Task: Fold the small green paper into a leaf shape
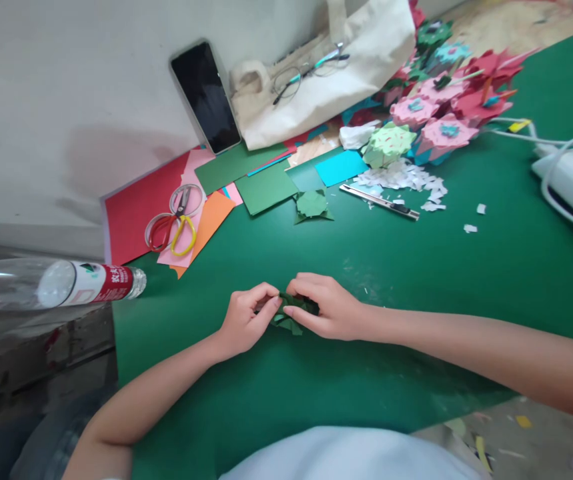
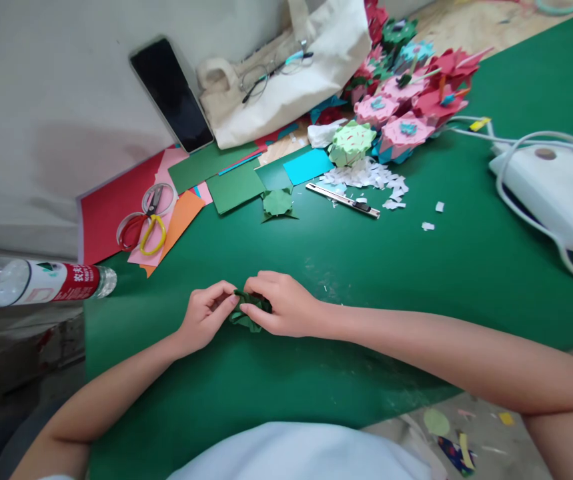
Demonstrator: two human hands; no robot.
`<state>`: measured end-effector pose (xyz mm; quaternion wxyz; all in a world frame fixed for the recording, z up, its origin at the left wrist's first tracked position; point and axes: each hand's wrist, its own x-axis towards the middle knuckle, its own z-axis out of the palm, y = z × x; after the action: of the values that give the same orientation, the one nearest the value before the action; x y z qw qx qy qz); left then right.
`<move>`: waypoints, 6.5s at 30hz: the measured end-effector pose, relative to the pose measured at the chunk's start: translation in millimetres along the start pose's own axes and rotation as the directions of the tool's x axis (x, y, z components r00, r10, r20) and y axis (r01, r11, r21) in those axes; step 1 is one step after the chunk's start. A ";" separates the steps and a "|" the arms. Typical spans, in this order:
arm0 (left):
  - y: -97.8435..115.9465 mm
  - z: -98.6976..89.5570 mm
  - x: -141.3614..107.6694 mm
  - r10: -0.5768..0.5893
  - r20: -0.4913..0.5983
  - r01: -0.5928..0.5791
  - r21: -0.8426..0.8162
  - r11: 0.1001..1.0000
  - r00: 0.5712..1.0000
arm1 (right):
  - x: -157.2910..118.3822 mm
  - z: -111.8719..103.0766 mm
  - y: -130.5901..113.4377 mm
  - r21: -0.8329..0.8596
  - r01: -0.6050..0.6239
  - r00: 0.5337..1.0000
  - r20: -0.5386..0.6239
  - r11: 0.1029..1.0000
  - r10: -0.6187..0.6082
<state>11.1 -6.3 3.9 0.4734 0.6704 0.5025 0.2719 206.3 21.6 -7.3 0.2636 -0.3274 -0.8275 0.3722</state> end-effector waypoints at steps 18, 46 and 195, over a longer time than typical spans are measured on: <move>-2.7 3.7 1.2 0.192 -0.005 -0.190 0.142 0.972 0.981 | 1.2 0.3 1.7 -0.051 0.053 0.992 0.121 0.997 -0.046; -9.5 8.8 -3.8 0.181 -0.112 -0.179 0.028 0.983 0.977 | 1.5 -2.4 0.6 -0.049 0.027 0.991 0.131 0.998 -0.020; -15.4 -12.6 70.6 0.072 -0.351 -0.076 0.000 0.997 0.934 | 66.2 -15.8 43.6 -0.016 0.112 0.983 -0.144 0.994 -0.113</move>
<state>18.7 64.7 -12.9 0.3702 0.6265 0.5514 0.4080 189.3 99.6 -19.7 0.3425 -0.3071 -0.8248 0.3287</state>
